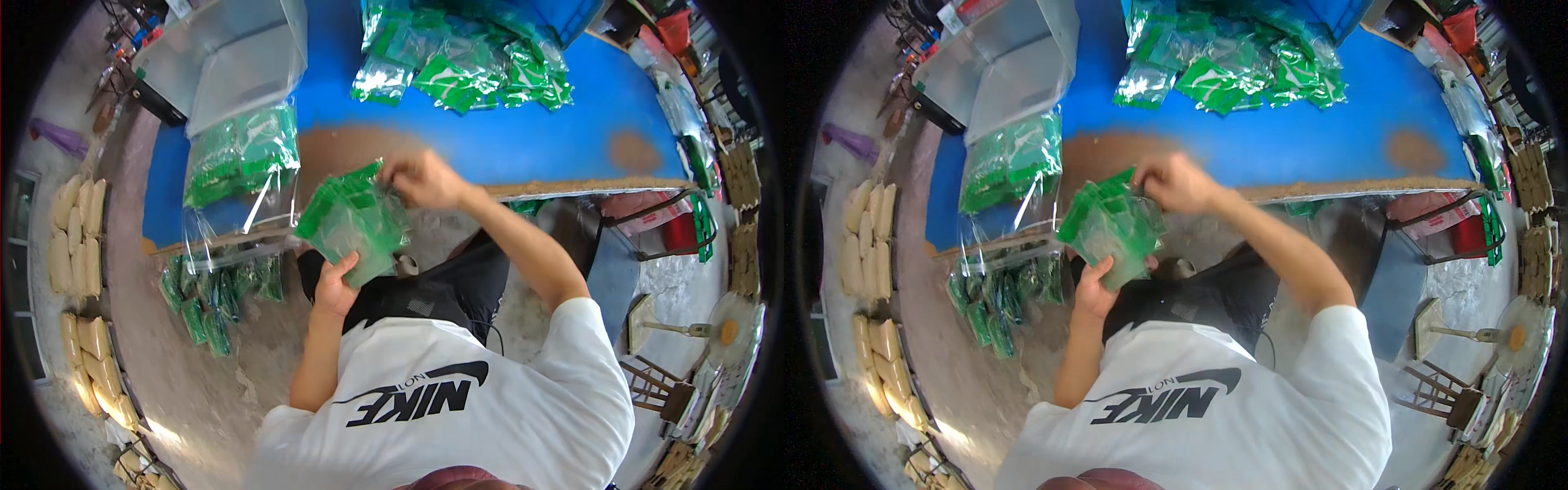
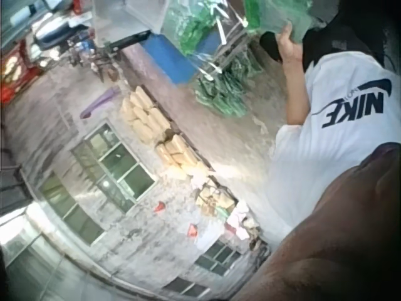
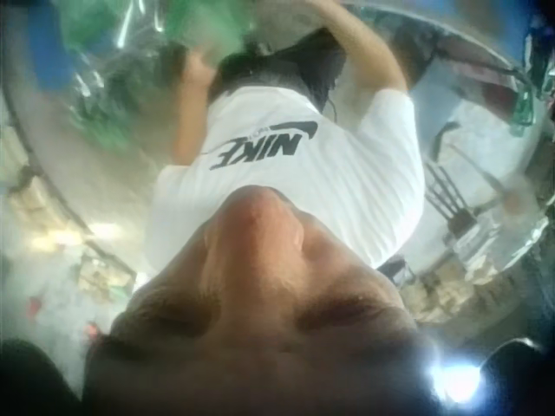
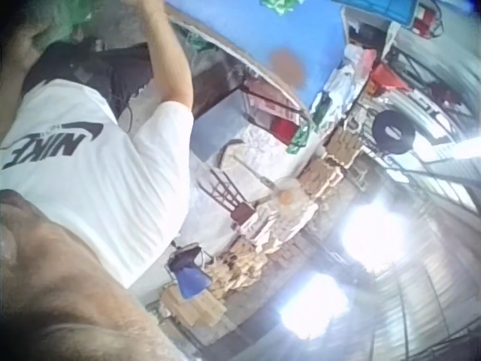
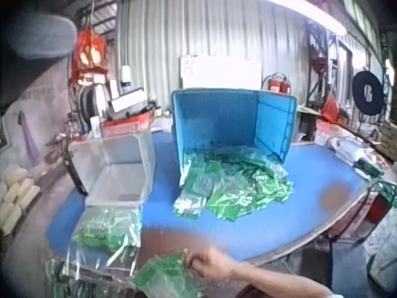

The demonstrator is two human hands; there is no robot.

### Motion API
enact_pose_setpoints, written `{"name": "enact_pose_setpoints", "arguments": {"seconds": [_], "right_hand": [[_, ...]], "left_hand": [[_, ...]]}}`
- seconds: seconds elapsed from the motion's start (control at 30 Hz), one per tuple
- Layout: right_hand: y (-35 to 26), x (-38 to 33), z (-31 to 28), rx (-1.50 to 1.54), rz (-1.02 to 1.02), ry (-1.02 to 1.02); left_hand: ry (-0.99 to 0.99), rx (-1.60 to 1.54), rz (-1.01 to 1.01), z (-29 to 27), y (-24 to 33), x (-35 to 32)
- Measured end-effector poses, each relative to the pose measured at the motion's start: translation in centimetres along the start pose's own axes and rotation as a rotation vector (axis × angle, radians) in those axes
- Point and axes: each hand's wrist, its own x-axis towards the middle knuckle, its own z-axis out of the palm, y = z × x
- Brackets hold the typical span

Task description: Packing several small green packets into a large clear plastic bag.

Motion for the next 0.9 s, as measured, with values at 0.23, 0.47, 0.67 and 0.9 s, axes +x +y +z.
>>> {"name": "enact_pose_setpoints", "arguments": {"seconds": [0.23,0.47,0.67,0.9], "right_hand": [[7.7,7.5,-17.5,-0.91,0.339,0.751],[0.2,3.8,-8.5,-0.572,-0.489,0.534],[-3.4,-0.3,-1.0,-0.764,-0.6,-0.095],[5.0,6.9,-11.7,-1.035,0.186,0.478]], "left_hand": [[0.08,-0.046,-0.047,1.5,-1.3,-0.5],[0.031,-0.209,-0.098,2.0,0.7,-1.2],[0.039,0.021,-0.051,3.4,1.5,0.6],[0.091,-0.041,0.025,1.5,-0.3,-0.6]]}}
